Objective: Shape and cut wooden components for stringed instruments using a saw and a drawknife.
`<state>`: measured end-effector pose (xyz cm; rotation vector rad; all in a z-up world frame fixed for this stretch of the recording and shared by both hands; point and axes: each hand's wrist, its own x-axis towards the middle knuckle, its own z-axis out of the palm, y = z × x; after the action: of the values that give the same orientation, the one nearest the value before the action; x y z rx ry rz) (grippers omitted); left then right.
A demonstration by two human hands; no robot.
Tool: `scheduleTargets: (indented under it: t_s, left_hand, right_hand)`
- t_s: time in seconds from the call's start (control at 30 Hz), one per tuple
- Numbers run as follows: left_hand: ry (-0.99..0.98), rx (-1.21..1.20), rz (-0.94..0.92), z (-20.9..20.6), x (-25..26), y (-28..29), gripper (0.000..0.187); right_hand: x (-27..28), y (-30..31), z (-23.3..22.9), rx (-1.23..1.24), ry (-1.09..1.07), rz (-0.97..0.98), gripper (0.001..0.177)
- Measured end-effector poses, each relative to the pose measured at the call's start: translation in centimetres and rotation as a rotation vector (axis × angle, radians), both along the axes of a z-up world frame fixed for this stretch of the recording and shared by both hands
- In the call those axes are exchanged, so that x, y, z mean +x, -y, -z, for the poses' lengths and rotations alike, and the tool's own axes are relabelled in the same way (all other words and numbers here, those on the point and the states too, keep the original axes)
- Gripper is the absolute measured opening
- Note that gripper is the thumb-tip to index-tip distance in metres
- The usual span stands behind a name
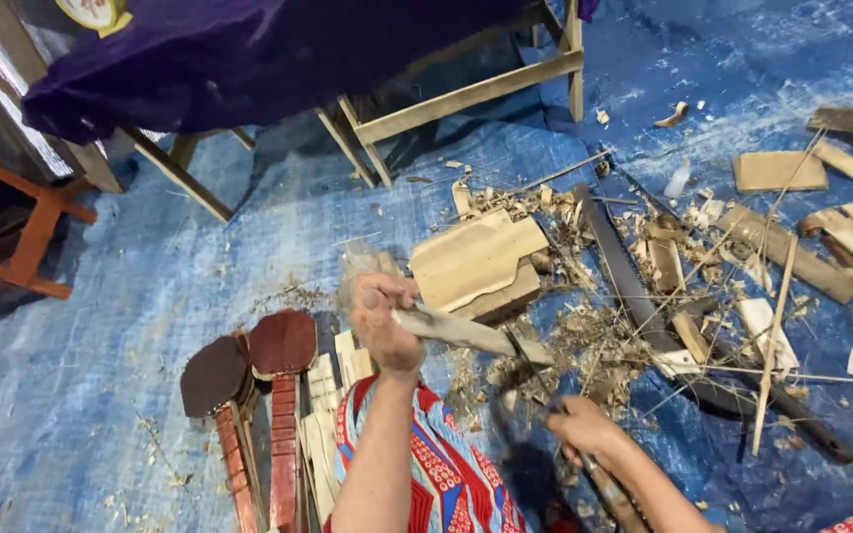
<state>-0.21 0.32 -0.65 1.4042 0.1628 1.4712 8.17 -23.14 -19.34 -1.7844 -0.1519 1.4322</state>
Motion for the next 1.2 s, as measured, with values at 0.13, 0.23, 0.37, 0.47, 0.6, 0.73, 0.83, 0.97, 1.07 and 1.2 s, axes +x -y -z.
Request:
scheduleTargets:
  t_s: [0.13,0.23,0.37,0.47,0.6,0.73,0.83,0.97,1.07,1.2]
  left_hand:
    - [-0.081,0.102,-0.11,1.8,-0.3,0.8,0.038]
    - [-0.136,0.18,-0.162,1.7,-0.7,0.0,0.051]
    - [-0.332,0.353,-0.206,0.3,-1.0,0.1,0.066]
    - [-0.399,0.249,-0.267,-1.2,-1.1,1.8,0.066]
    - [-0.386,-0.017,-0.122,-2.9,-1.5,2.4,0.078]
    - [-0.461,0.114,-0.035,-1.9,-2.0,1.6,0.091]
    - [-0.468,0.28,-0.165,-0.7,-1.9,1.4,0.078]
    - [-0.522,-0.189,-0.138,-4.4,-1.2,2.8,0.075]
    - [-0.697,-0.266,0.088,-7.2,-2.7,1.8,0.099]
    - [-0.56,-0.199,0.247,-2.6,-3.8,-0.8,0.099]
  right_hand:
    - [0.3,0.7,-7.3,0.217,-0.125,-0.073,0.035]
    - [1.6,1.7,-7.0,0.338,-0.296,0.046,0.016]
    - [2.5,3.0,-3.9,0.457,-0.38,0.201,0.016]
    - [2.5,3.1,-5.3,0.423,-0.305,0.136,0.015]
    - [2.1,2.7,-4.8,0.377,-0.231,0.162,0.02]
    - [2.4,2.5,-5.1,0.226,-0.227,0.188,0.016]
    - [2.3,2.2,-5.0,0.225,-0.218,0.172,0.017]
    - [2.1,1.7,-3.5,0.223,-0.23,0.125,0.019]
    - [1.7,1.6,-3.3,0.25,-0.233,0.151,0.023]
    - [1.8,1.6,-3.1,0.236,-0.191,0.131,0.021]
